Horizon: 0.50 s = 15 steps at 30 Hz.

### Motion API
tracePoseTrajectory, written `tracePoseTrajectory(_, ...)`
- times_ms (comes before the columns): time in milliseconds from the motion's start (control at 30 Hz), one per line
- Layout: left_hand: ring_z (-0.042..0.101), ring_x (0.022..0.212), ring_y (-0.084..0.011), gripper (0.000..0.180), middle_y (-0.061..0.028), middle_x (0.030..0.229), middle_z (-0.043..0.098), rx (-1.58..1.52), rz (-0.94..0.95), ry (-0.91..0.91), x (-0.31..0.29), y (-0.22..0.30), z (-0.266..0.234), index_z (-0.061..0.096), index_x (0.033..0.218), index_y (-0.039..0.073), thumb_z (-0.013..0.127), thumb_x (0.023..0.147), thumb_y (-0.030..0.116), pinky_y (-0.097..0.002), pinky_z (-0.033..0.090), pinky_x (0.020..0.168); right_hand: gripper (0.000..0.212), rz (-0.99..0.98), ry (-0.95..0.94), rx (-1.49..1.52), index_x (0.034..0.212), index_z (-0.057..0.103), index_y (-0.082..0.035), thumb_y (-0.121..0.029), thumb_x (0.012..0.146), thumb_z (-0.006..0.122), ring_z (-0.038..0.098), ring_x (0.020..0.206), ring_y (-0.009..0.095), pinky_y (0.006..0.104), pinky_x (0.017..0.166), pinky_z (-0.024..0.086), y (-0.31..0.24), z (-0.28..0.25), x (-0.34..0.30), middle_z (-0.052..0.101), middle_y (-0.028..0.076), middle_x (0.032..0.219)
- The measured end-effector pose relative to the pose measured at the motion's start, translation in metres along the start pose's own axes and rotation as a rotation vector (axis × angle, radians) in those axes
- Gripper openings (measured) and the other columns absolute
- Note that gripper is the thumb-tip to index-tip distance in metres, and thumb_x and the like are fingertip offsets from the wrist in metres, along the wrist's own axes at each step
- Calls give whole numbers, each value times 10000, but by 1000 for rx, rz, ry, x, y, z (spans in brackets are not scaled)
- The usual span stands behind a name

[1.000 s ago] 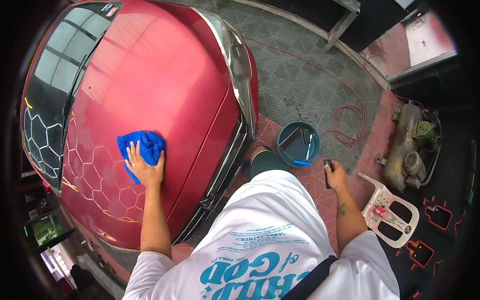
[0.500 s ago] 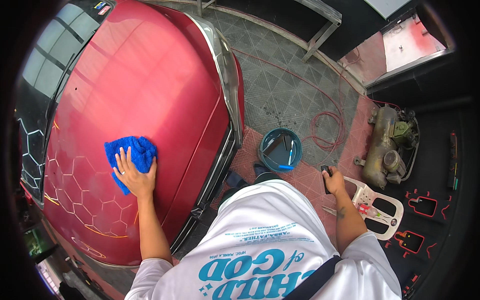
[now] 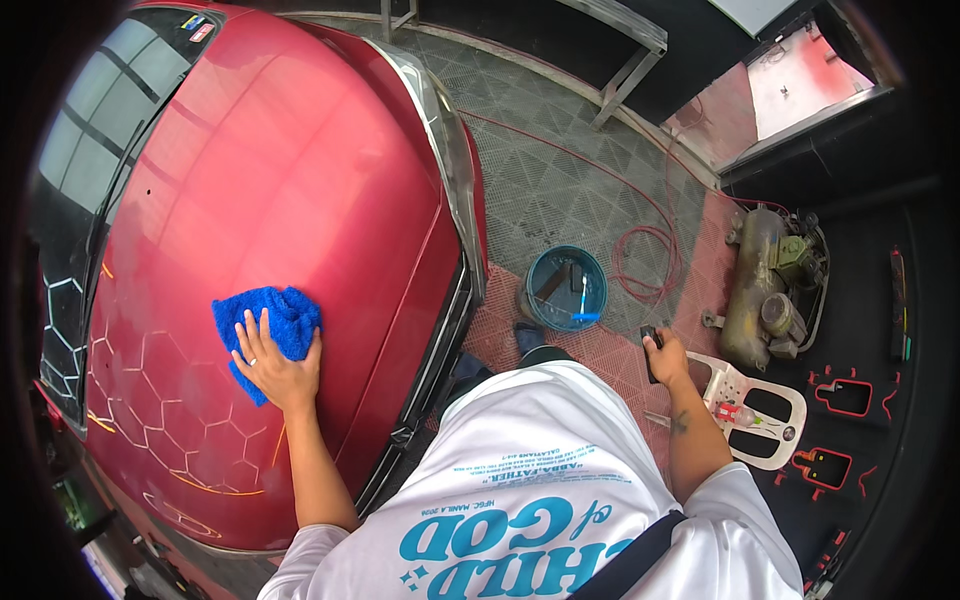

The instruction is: The person uses a small sanding block and a blue microfiber cloth to polish the hood of a red car. They repeatedly rub the surface with the block and wipe the area with the cloth, moving across different sections of the hood.

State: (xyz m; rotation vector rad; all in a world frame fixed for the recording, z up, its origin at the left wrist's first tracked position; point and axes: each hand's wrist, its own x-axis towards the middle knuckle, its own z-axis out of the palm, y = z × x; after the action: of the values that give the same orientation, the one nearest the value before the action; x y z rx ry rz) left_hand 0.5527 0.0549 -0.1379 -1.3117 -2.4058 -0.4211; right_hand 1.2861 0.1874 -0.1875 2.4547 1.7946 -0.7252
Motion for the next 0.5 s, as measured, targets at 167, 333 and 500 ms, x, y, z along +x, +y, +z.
tracePoseTrajectory(167,502,1714,-421,994,-143,1816,598,-18,5,43,0,1,2,670,1669,183,1002,816,570,-737,320,1373,570,45,20,6,1508,746,27,-378,1111,801,777,1366,487,523,1166,595,11,-5,-8,812,316,1429)
tracePoseTrajectory(333,496,1717,-418,992,-138,1821,592,-19,-12,34,-1,1,1,662,1675,186,1000,826,571,-736,318,1375,565,69,89,48,1490,756,27,-385,1106,806,774,1372,490,519,1168,593,33,-5,-10,810,315,1434)
tracePoseTrajectory(500,462,1734,-428,1026,-143,1841,563,-38,53,60,-2,1,2,623,1701,176,1000,831,570,-739,292,1390,566,58,119,39,1477,766,27,-400,1107,801,794,1345,468,503,1156,600,68,23,2,826,313,1400)
